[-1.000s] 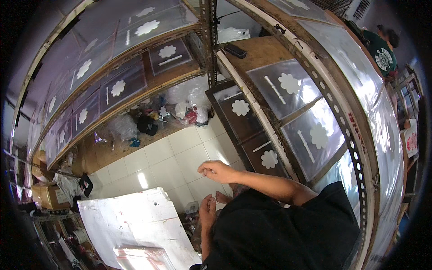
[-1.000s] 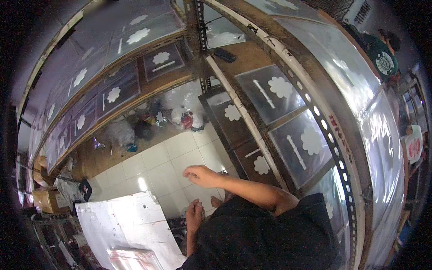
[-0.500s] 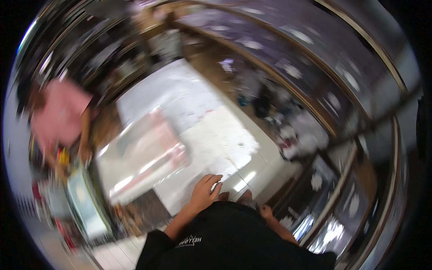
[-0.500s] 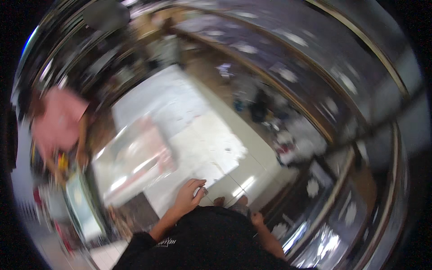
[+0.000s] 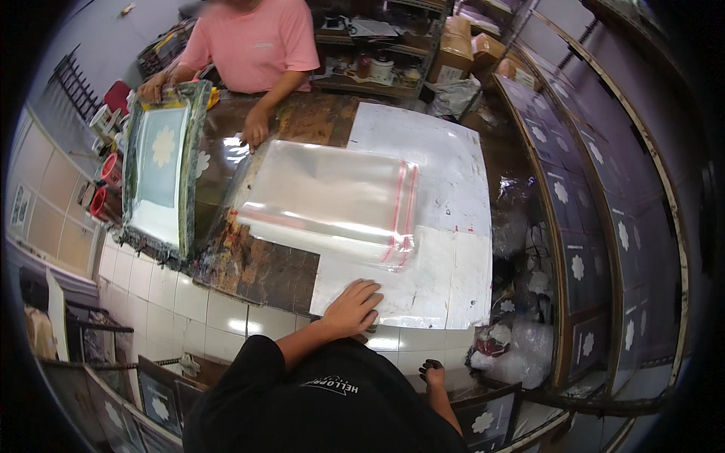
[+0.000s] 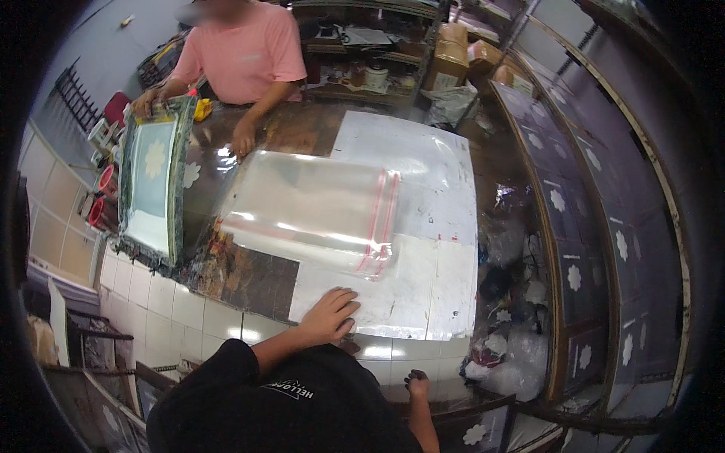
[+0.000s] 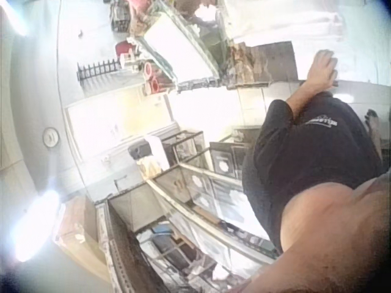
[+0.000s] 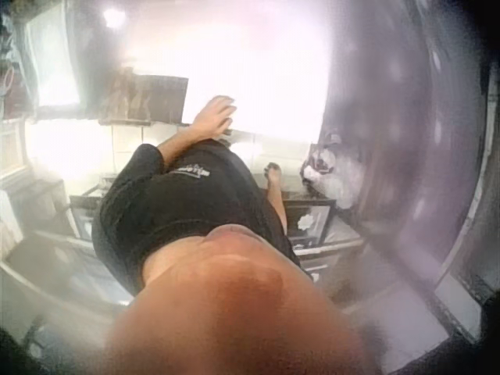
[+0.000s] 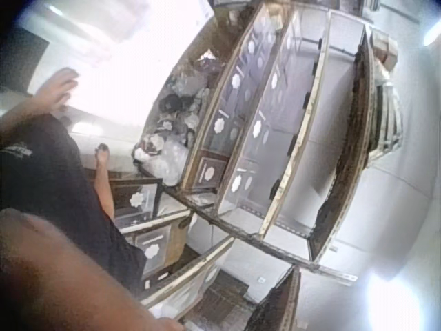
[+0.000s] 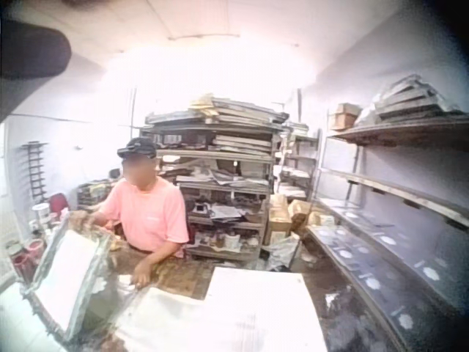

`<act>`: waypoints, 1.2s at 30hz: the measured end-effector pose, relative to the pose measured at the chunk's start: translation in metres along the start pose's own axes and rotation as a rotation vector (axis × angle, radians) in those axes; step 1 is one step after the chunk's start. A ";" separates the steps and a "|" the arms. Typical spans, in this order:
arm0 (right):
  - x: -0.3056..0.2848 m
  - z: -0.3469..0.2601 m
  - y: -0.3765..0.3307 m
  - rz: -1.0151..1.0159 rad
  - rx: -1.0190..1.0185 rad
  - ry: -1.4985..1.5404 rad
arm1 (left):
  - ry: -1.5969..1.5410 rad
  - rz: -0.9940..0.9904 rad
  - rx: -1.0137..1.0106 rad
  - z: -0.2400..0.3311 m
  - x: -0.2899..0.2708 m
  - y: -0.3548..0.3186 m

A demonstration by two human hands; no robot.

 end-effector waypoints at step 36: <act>0.008 0.042 -0.070 -0.022 -0.003 -0.262 | 0.722 -0.172 -0.308 -0.140 -0.163 0.021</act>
Point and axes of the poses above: each hand's wrist, its own y-axis towards the middle knuckle, its own x-axis out of the palm, z = x × y, the point moved 7 cm from there along y, towards the middle knuckle, and after that the axes turned 4 degrees about y, right-handed, at the moved point
